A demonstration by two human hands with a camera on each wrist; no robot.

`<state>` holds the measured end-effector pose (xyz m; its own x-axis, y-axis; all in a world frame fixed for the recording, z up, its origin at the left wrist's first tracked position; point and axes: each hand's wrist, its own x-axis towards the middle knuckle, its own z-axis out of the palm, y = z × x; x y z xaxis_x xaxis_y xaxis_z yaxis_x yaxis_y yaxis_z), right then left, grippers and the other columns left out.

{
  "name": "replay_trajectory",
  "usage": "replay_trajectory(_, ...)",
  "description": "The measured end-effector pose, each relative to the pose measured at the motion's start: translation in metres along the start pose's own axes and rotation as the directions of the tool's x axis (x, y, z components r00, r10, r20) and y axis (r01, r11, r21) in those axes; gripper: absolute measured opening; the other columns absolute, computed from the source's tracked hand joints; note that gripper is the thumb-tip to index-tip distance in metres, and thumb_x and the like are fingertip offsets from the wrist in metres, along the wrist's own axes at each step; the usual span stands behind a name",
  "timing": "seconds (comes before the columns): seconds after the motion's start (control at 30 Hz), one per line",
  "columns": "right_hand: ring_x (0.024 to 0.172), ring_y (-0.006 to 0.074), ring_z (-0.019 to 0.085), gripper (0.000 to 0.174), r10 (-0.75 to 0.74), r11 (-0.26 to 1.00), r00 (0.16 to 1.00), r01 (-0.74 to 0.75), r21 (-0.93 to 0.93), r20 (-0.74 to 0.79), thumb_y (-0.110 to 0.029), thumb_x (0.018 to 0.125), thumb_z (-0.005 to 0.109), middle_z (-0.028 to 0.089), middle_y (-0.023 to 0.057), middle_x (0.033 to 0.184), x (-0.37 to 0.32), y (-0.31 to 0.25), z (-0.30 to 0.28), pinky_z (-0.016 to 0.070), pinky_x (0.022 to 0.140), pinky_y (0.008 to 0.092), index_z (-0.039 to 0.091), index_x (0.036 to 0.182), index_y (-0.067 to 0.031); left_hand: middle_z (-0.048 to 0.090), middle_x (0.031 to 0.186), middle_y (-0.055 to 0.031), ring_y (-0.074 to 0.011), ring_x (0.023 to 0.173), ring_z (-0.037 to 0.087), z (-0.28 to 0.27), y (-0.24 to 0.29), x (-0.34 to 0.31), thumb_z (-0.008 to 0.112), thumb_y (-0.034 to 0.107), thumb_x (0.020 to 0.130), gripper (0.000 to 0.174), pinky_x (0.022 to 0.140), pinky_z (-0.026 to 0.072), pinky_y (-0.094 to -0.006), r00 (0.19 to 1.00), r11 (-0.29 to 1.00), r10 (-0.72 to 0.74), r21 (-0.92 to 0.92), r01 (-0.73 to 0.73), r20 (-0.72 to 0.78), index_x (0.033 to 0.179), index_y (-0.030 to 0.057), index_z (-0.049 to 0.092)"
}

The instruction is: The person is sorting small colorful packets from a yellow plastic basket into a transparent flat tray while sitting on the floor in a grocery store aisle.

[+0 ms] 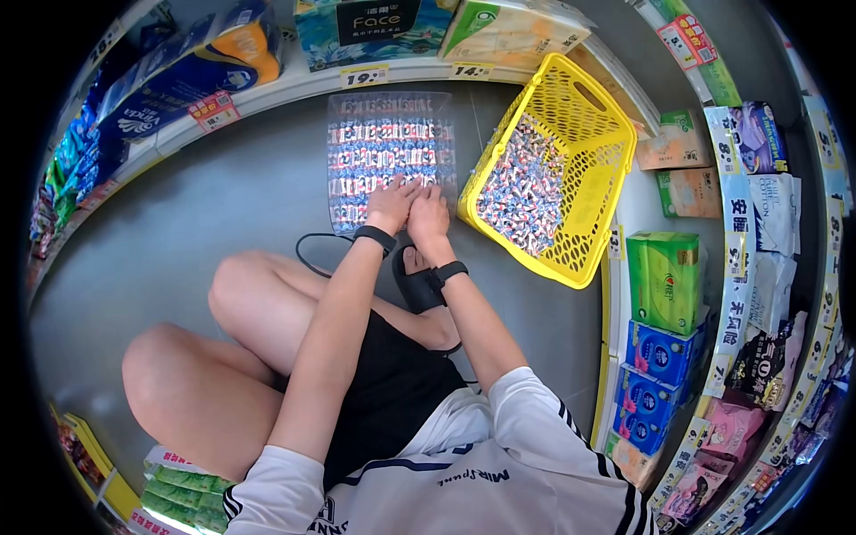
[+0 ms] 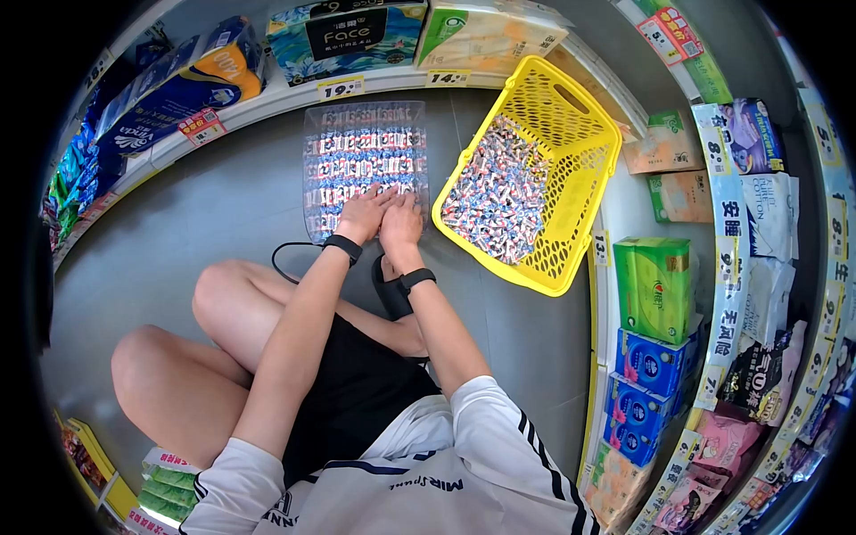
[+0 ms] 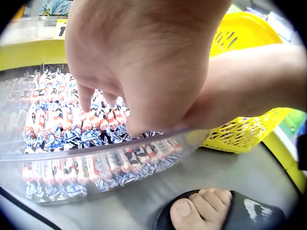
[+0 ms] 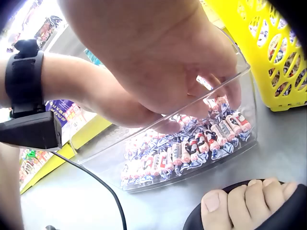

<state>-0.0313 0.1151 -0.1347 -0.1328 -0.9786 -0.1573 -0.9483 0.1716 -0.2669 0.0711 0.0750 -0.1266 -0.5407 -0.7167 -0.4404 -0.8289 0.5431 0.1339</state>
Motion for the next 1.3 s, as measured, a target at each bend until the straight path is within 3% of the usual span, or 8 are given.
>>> replay_trajectory(0.17,0.107,0.0428,0.062,0.039,0.063,0.997,0.998,-0.063,0.035,0.018,-0.016,0.097,0.055,0.055,0.0227,0.127,0.011,0.001,0.007,0.0550,0.087,0.0490,0.051,0.127,0.0094,0.020,0.167,0.0123,-0.0222,0.152,0.026,-0.002,0.001,0.003,0.056,0.021,0.096,0.070,0.112,0.0437,-0.0442,1.000,1.000,-0.003,0.010,0.003,-0.013,0.159,0.0307,0.025)
replay_trajectory(0.23,0.104,0.0436,0.064,0.039,0.114,0.990,0.991,-0.119,0.072,0.073,-0.018,0.099,0.051,0.055,0.0229,0.127,0.015,-0.003,0.000,0.0555,0.085,0.0504,0.051,0.127,0.0089,0.017,0.167,0.0139,-0.0203,0.152,0.025,-0.002,0.001,0.002,0.044,0.025,0.103,0.062,0.110,0.0442,-0.0446,0.999,0.999,-0.021,0.031,0.020,0.026,0.160,0.0352,0.021)
replay_trajectory(0.37,0.098,0.0456,0.068,0.038,0.143,0.984,0.984,-0.152,0.088,0.106,-0.020,0.102,0.046,0.056,0.0238,0.128,0.013,-0.007,-0.005,0.0565,0.080,0.0536,0.051,0.128,0.0072,0.016,0.168,0.0138,-0.0202,0.152,0.025,-0.003,0.000,-0.001,0.043,0.024,0.103,0.062,0.110,0.0442,-0.0445,0.999,0.999,-0.021,0.027,0.020,0.037,0.160,0.0344,0.021)
replay_trajectory(0.67,0.102,0.0448,0.067,0.043,0.156,0.981,0.976,-0.171,0.091,0.154,-0.020,0.098,0.051,0.050,0.0201,0.138,0.014,-0.007,-0.015,0.0570,0.084,0.0514,0.050,0.133,0.0055,0.016,0.168,0.0132,-0.0207,0.152,0.026,0.006,-0.001,0.001,0.044,0.025,0.103,0.061,0.109,0.0448,-0.0453,1.000,1.000,-0.010,0.023,0.010,-0.014,0.160,0.0313,0.022)
replay_trajectory(0.73,0.103,0.0444,0.067,0.047,0.157,0.982,0.977,-0.170,0.084,0.142,-0.021,0.097,0.054,0.048,0.0186,0.141,0.014,-0.007,-0.014,0.0568,0.085,0.0513,0.047,0.136,0.0050,0.018,0.167,0.0096,-0.0228,0.152,0.026,0.010,-0.004,0.004,0.055,0.024,0.097,0.068,0.114,0.0413,-0.0474,0.999,0.998,-0.004,-0.062,0.002,-0.041,0.159,0.0269,0.028)
replay_trajectory(0.83,0.104,0.0437,0.067,0.054,0.157,0.983,0.976,-0.169,0.072,0.149,-0.021,0.095,0.058,0.045,0.0166,0.146,0.013,-0.006,-0.015,0.0566,0.085,0.0514,0.043,0.141,0.0040,0.019,0.168,0.0077,-0.0228,0.152,0.025,0.013,-0.005,0.004,0.055,0.024,0.097,0.068,0.116,0.0382,-0.0475,0.998,0.998,-0.026,-0.053,0.023,-0.060,0.159,0.0250,0.027)
replay_trajectory(0.93,0.104,0.0434,0.067,0.059,0.167,0.981,0.971,-0.180,0.066,0.171,-0.021,0.094,0.061,0.042,0.0156,0.150,0.014,-0.006,-0.011,0.0565,0.085,0.0516,0.040,0.143,0.0034,0.018,0.168,0.0091,-0.0203,0.153,0.022,0.010,-0.006,0.000,0.045,0.025,0.103,0.061,0.116,0.0370,-0.0448,0.998,0.997,-0.065,-0.048,0.063,-0.028,0.160,0.0259,0.024)
replay_trajectory(1.3,0.102,0.0425,0.068,0.058,0.192,0.979,0.966,-0.201,0.031,0.174,-0.022,0.095,0.058,0.039,0.0124,0.150,0.017,-0.007,0.000,0.0568,0.082,0.0509,0.039,0.144,0.0039,0.019,0.168,0.0090,-0.0221,0.153,0.023,0.011,-0.008,-0.002,0.051,0.025,0.100,0.065,0.118,0.0358,-0.0455,0.998,0.995,-0.064,-0.084,0.061,-0.029,0.159,0.0301,0.025)
